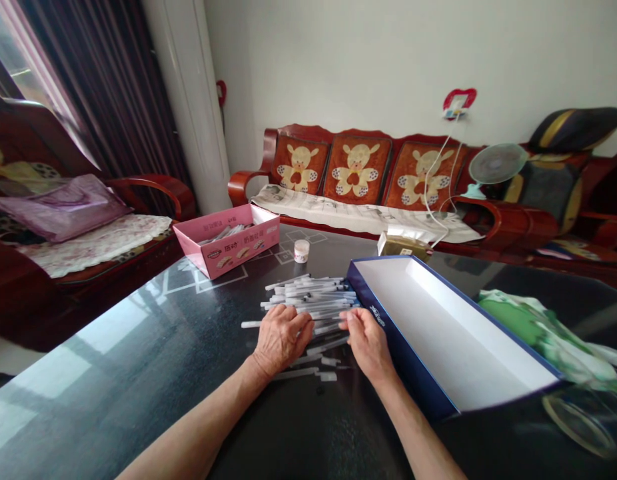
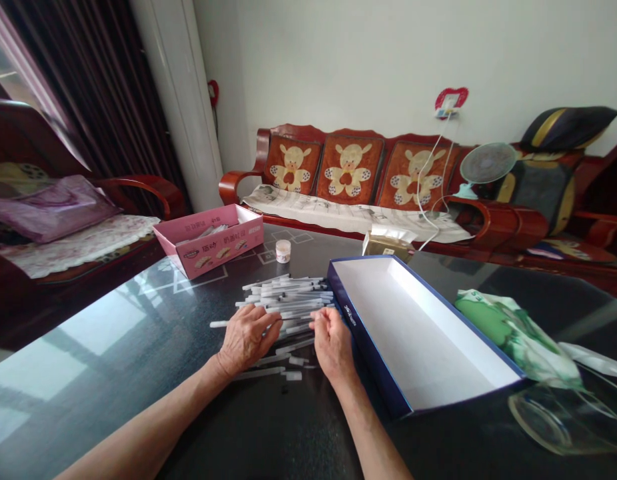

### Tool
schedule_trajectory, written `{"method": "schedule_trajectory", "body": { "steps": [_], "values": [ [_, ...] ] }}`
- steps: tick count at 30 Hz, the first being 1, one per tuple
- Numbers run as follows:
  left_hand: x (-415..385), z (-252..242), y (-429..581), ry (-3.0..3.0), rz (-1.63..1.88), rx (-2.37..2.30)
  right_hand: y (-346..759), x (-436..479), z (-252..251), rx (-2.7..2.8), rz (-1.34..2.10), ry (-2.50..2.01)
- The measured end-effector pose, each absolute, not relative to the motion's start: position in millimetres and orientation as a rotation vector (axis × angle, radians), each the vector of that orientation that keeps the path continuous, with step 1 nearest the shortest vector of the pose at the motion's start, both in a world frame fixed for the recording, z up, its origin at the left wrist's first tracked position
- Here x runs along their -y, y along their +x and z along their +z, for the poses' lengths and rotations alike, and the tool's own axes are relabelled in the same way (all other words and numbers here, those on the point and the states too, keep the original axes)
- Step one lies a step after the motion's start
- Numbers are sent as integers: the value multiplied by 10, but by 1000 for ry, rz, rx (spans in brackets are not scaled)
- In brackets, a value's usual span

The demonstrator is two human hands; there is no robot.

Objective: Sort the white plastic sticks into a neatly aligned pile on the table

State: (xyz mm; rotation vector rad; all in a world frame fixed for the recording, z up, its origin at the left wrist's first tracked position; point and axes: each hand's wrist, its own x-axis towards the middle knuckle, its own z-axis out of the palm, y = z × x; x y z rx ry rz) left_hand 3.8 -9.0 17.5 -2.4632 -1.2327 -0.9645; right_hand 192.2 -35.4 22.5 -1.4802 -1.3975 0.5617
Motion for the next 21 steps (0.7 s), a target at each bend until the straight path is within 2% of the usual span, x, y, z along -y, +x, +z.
{"method": "schedule_trajectory", "body": {
  "steps": [4,8,15,21],
  "values": [
    [99,165,65,-2484,-949,1202,1841,411,261,1742,115,-1329],
    [129,157,75,-2523,-957,1141,1749,477,302,2028,-39,-1257],
    [18,130,-43,-2477,-1000,1227,2003,448,416,2066,35,-1552],
    [-31,76,-71,-2446,-1046,1259,2111,527,525,2236,434,-1595]
  ]
}}
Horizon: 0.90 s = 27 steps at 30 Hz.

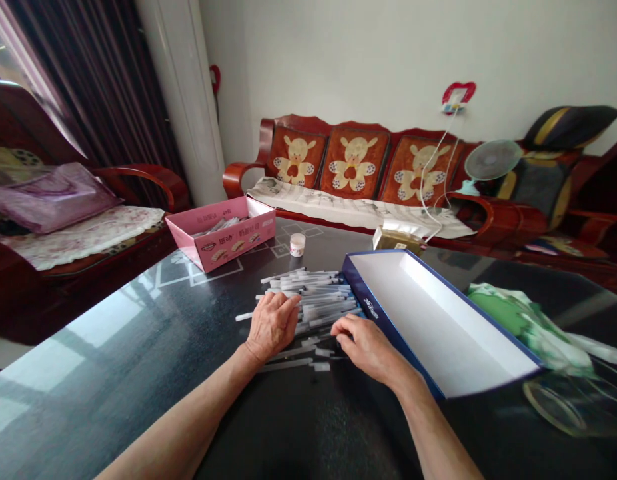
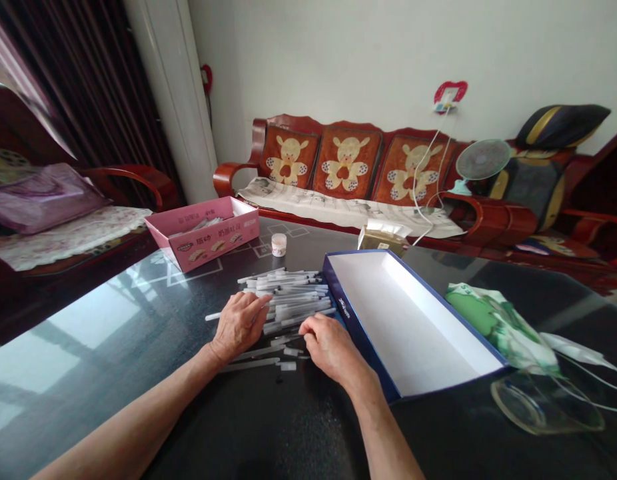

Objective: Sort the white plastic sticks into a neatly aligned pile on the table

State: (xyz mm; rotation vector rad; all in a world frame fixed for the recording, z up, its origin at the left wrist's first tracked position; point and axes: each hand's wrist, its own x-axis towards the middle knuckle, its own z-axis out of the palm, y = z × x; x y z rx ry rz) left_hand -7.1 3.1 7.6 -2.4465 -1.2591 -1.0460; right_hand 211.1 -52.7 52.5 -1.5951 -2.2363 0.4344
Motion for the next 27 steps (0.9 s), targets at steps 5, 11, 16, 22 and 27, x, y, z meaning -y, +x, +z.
{"method": "schedule_trajectory", "body": {
  "steps": [5,11,16,22,27],
  "values": [
    [-18,79,-68,-2482,-1090,1239,2014,529,396,2303,357,-1670],
    [8,147,-28,-2499,-1143,1149,1972,502,379,2249,295,-1625],
    [148,366,30,-2533,-1315,1006,1932,473,421,1981,309,-1460],
    [255,672,50,-2421,-2194,1218,1835,442,373,1535,731,-1306],
    [129,718,93,-2114,-3250,1507,1724,463,351,1171,1162,-1265]
  ]
}}
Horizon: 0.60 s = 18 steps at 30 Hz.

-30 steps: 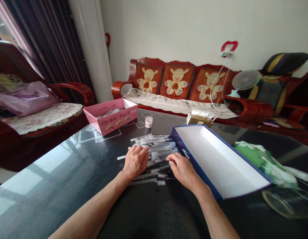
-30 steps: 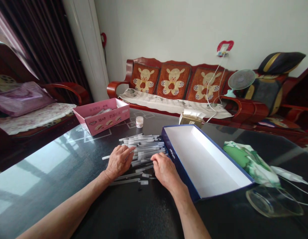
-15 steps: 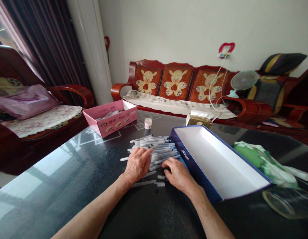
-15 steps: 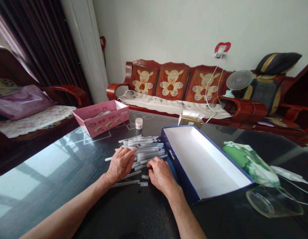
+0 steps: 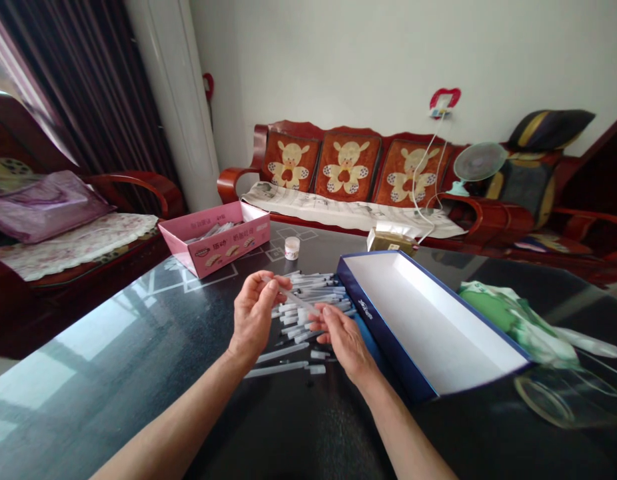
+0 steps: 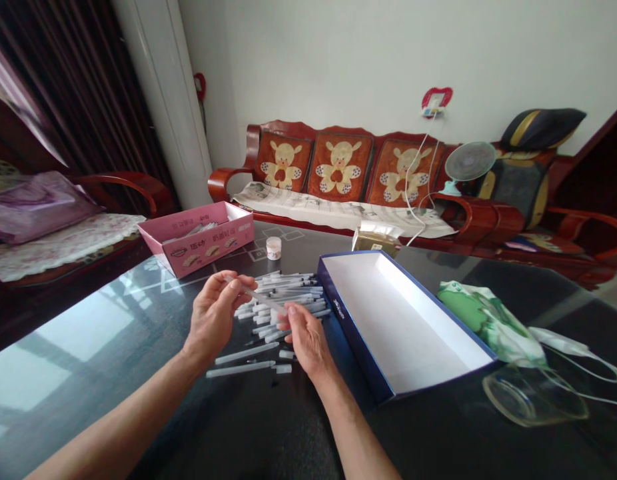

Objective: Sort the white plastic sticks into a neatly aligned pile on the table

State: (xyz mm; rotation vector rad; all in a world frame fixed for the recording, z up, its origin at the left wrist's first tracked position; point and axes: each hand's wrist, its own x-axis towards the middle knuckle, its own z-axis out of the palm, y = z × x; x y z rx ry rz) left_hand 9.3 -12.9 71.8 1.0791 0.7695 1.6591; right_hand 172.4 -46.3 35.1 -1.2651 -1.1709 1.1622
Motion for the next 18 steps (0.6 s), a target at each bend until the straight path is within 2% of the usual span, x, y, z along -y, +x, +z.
{"method": "schedule_trajectory", "body": {
  "steps": [3,6,10,14,18],
  "values": [
    [68,654,115,871,1548,-778,1689,463,359,990,1272,-1162],
    [30,541,101,955,1488,-899,1710,436,380,712,1286,-1086],
    [23,450,22,1686,1415,-1169,1748,406,402,560,1269,-1037],
    [130,497,26,2543,1179,-1268,1699,444,421,755,1129,-1110],
    [268,509,154,2536,989,-1279,1615,497,438,925,1042,-1144]
  ]
}}
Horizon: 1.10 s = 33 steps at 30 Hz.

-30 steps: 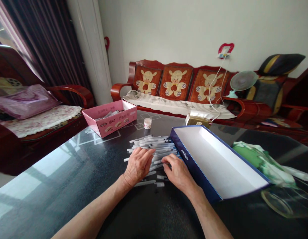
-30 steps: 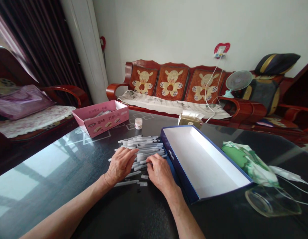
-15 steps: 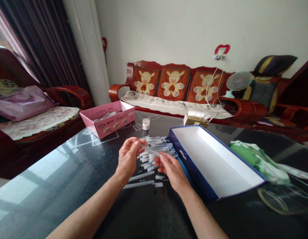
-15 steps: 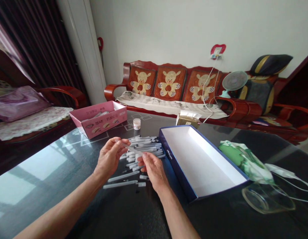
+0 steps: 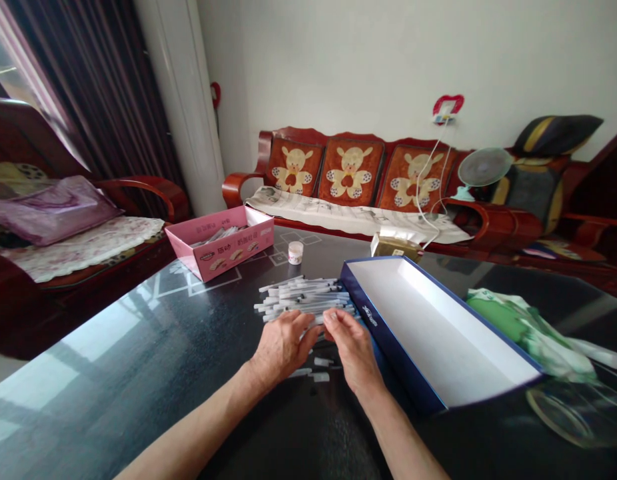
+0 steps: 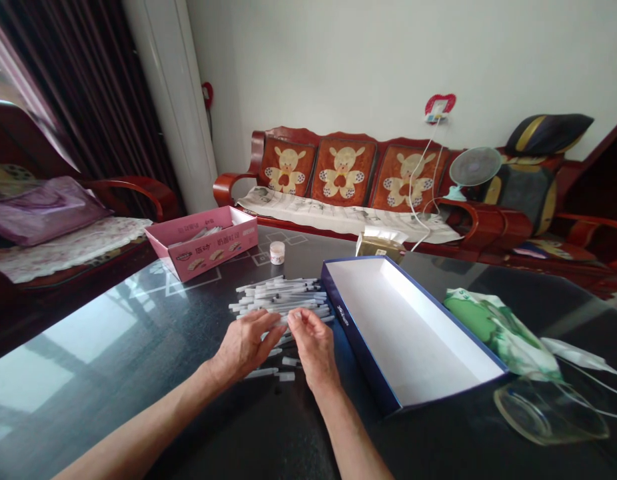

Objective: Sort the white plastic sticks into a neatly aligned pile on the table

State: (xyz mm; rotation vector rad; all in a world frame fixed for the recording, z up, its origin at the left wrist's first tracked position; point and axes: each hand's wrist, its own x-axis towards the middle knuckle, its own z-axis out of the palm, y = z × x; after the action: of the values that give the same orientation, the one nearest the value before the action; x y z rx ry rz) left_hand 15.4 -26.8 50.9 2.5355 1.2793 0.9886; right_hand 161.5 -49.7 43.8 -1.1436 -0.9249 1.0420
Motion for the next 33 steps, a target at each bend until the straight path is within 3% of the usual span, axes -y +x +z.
{"method": "schedule_trajectory", "body": {
  "steps": [8,17,33],
  "values": [
    [459,444,389,1861,920,-1164,1411,591,352,940,1001,-1073],
    [602,409,538,1739,901,-1255,1299,737,454,916,792,-1258],
    [546,242,637,1512,900,-1148,1312,690,485,883,803,-1250]
  ]
}}
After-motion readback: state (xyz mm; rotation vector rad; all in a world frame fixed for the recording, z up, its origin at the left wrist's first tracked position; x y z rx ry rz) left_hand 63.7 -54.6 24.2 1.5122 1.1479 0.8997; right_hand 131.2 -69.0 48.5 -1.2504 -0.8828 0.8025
